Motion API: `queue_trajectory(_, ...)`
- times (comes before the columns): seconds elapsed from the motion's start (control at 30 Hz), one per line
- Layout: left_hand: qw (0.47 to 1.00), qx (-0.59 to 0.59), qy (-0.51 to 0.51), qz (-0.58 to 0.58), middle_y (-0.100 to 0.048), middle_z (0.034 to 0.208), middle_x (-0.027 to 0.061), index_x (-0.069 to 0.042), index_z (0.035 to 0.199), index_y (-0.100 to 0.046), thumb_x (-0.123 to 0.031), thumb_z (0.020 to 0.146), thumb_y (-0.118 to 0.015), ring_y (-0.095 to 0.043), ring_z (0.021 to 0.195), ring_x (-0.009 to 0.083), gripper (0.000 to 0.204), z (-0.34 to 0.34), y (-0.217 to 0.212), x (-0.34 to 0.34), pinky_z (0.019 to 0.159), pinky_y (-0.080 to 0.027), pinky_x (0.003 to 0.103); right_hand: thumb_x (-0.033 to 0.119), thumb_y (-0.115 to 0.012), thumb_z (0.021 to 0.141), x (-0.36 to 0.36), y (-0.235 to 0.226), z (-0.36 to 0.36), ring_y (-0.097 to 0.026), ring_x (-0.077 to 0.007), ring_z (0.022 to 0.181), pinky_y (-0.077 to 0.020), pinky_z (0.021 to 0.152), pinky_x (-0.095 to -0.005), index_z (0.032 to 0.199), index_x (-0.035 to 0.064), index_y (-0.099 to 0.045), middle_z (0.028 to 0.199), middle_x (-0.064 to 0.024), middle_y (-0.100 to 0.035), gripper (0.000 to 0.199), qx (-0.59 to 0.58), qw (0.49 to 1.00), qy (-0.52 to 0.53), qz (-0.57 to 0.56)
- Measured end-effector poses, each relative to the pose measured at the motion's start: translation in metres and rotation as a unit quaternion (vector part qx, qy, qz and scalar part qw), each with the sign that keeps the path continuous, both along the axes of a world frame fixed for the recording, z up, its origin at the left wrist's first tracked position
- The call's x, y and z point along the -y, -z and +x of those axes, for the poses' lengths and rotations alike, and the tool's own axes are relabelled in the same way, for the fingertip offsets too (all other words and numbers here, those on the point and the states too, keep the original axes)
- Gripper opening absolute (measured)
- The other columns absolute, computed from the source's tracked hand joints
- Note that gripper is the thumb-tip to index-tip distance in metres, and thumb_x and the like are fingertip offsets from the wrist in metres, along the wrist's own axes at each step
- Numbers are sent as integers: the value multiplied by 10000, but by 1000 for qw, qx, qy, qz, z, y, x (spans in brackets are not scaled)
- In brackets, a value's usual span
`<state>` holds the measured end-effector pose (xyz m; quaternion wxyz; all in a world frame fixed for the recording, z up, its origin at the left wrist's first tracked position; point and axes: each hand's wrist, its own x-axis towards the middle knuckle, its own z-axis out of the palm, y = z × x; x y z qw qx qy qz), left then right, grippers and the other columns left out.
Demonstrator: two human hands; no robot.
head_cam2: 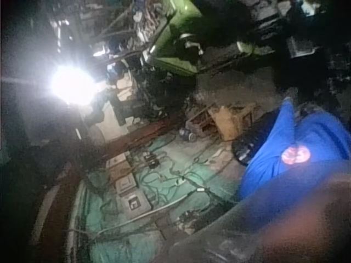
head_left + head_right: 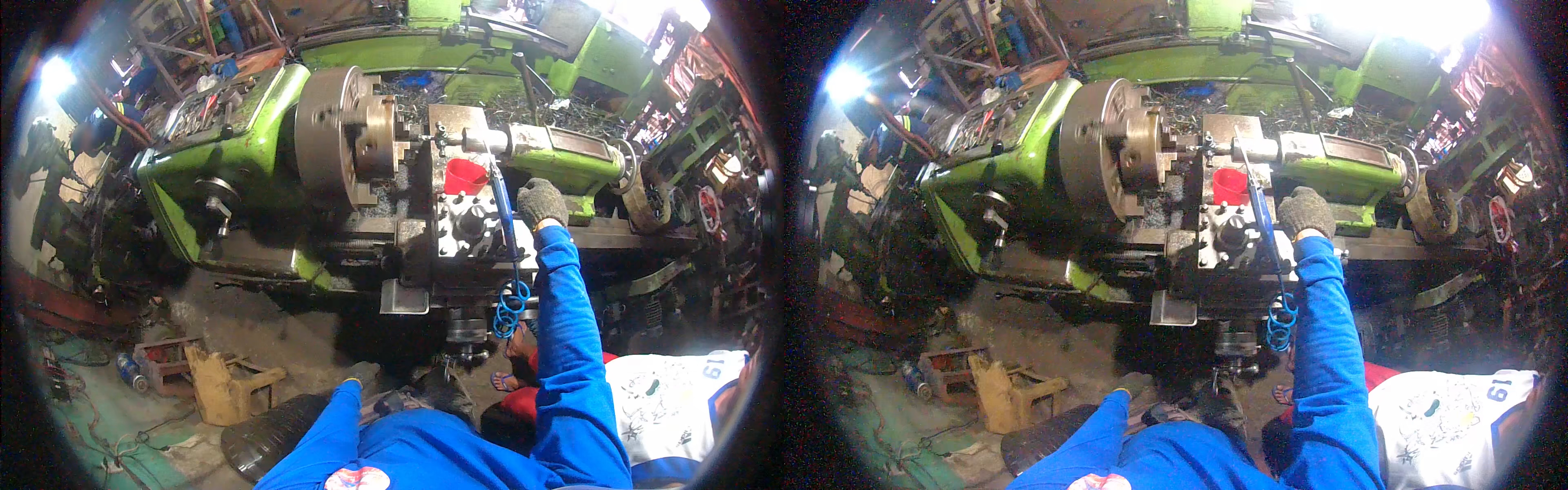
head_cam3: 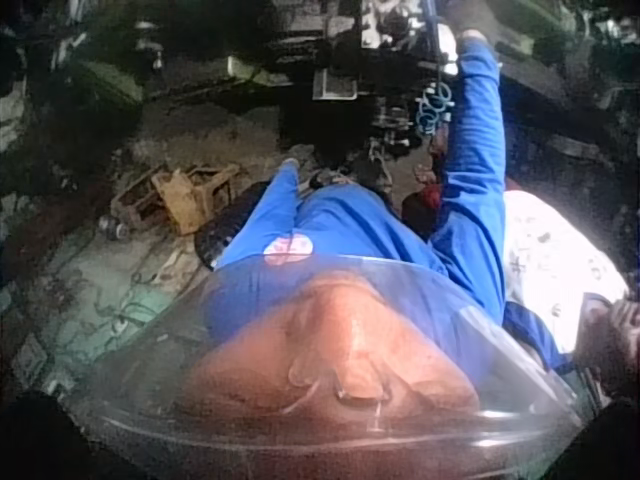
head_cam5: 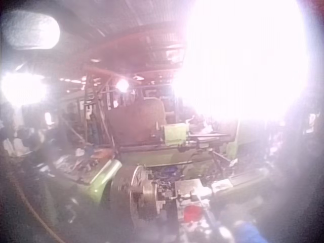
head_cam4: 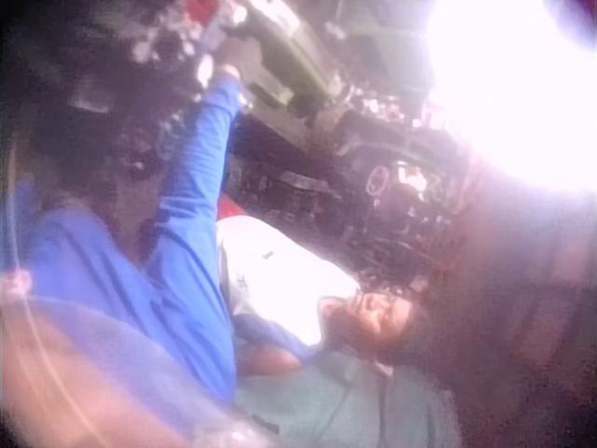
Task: The person operates a green metal lathe, adjusting the tool post and carriage while a cylindrical workpiece rotates. They repeatedly engage the cutting tool, remove metal shavings, and reposition the tool to continue machining the part.
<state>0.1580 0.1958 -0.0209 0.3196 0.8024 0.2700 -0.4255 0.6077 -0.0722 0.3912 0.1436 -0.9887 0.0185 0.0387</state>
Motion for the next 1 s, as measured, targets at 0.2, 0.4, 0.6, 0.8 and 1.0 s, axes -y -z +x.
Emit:
queue_trajectory(0.2, 999, 10, 48, -6, -618, 1407, 253, -33, 1270, -711, -482, 1031, -420, -558, 1328, 457, 586, 8, -19, 6, 1131, -418, 526, 327, -589, 899, 2, 8, -1, -665, -432, 1142, -516, 1016, -509, 1071, 75, -766, 1184, -233, -717, 353, 46, 999, -3, 17)
queue_trajectory(0.4, 998, 15, 61, 11, -658, 1349, 240, -89, 1223, -730, -411, 1045, -418, -604, 1279, 440, 481, 6, -24, 6, 1094, -454, 533, 325, -590, 903, -2, 3, -3, -668, -427, 1141, -518, 1014, -505, 1076, 74, -767, 1184, -231, -719, 354, 35, 999, -4, 23)
queue_trajectory(0.6, 989, 41, 141, 29, -661, 1349, 226, -119, 1276, -696, -325, 1062, -407, -606, 1288, 434, 414, 1, -28, 3, 1084, -480, 520, 321, -593, 904, -5, -1, -4, -664, -428, 1153, -514, 1022, -505, 1093, 73, -763, 1192, -233, -717, 355, 31, 999, -5, 22)
queue_trajectory(0.8, 994, 48, 94, 32, -659, 1349, 232, -64, 1302, -669, -327, 1079, -382, -587, 1314, 434, 449, -1, -25, 5, 1106, -465, 536, 336, -613, 904, 0, 3, 2, -663, -402, 1201, -517, 1041, -515, 1163, 104, -757, 1263, -208, -709, 376, 7, 1000, -2, 5)
queue_trajectory(1.0, 995, 11, 98, 6, -615, 1416, 244, -39, 1309, -686, -447, 1067, -380, -552, 1342, 451, 564, -2, -11, 1, 1135, -418, 542, 317, -589, 893, -5, 4, 4, -658, -405, 1210, -513, 1049, -514, 1169, 95, -754, 1279, -215, -700, 390, 5, 1000, -17, 11)
